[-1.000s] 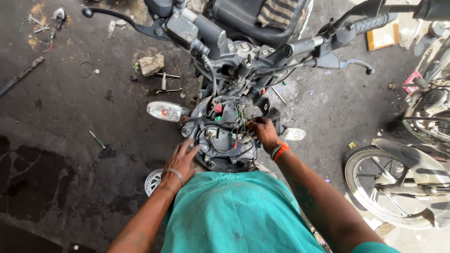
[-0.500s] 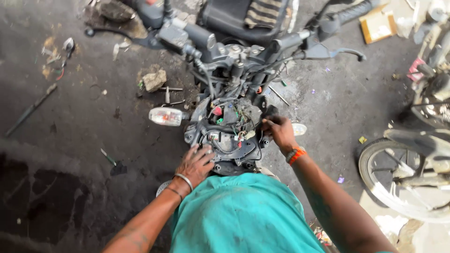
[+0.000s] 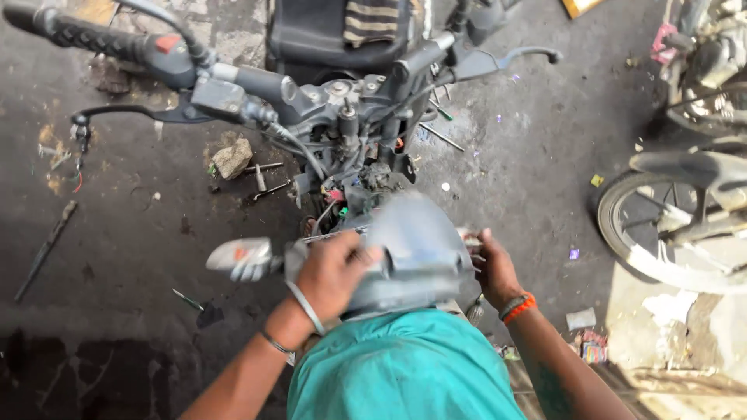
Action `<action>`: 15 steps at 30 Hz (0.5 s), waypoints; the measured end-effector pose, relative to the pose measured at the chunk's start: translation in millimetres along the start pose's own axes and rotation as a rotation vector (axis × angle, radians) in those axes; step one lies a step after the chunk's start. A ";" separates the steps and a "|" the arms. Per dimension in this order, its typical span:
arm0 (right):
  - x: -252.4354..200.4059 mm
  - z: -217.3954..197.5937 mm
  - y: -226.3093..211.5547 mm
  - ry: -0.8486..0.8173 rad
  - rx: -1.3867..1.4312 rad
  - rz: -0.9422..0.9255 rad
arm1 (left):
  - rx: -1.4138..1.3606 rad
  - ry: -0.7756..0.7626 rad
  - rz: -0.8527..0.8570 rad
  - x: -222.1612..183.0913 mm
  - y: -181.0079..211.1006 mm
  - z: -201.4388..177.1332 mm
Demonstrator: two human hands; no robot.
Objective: The person works on the front of a motorcycle, manipulating wiring and connectors beneath the handlebar area. They fit the instrument cluster with the speedometer onto the front assembly, adjust it, and continue handling wires and small components around the headlight housing.
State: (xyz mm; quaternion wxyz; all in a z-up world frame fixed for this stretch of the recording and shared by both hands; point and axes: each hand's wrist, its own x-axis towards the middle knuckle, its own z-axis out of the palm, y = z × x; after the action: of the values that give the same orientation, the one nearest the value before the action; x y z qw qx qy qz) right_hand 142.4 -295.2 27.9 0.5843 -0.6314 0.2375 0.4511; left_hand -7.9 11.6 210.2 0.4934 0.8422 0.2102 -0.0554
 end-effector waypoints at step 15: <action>-136.6 137.8 -131.4 -0.161 0.339 -0.726 | -1.180 -0.010 -0.302 138.5 32.1 -158.3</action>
State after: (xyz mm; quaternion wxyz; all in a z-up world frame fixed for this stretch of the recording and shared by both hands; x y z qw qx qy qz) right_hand 145.2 -168.1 224.8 0.8181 -0.5316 0.0237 0.2182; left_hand 112.6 174.7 274.7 0.8646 0.3872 0.3204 -0.0030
